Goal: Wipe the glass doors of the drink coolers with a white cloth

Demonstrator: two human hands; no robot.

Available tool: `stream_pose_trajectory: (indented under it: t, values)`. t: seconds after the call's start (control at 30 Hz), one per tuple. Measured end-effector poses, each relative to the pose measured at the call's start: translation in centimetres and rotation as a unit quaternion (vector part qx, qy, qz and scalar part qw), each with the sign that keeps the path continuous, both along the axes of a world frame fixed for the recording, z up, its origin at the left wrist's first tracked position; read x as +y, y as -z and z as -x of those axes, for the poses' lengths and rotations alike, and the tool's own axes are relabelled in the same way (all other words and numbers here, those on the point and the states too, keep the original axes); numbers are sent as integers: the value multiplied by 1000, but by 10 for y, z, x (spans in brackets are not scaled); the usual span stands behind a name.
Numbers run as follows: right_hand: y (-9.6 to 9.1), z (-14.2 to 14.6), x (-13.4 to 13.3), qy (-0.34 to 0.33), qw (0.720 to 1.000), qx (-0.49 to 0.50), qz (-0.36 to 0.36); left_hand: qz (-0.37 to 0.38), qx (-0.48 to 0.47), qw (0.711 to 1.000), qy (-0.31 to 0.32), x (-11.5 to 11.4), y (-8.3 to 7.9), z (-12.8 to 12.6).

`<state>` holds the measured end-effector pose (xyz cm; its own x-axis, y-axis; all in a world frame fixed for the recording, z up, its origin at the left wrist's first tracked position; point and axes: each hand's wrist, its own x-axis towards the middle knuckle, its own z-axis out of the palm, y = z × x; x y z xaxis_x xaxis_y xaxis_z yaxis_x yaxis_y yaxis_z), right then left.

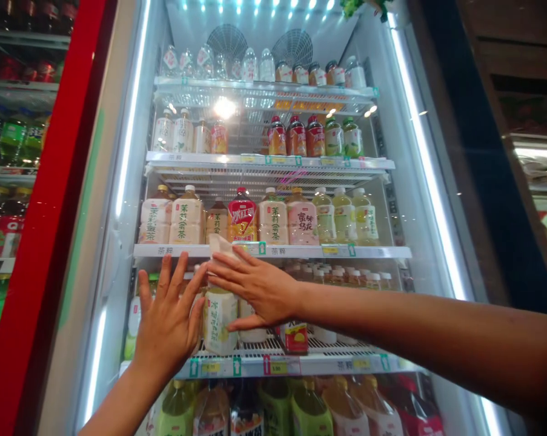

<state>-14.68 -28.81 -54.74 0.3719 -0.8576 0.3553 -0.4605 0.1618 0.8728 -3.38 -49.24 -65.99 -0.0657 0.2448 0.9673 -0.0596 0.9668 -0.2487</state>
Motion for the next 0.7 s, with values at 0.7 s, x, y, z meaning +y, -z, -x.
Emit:
stream_pose_trajectory:
  t: [0.7]
  values:
    - [-51,-4,-3,31,997,-28,58,9,14,1000,-5,-11,-6,-13]
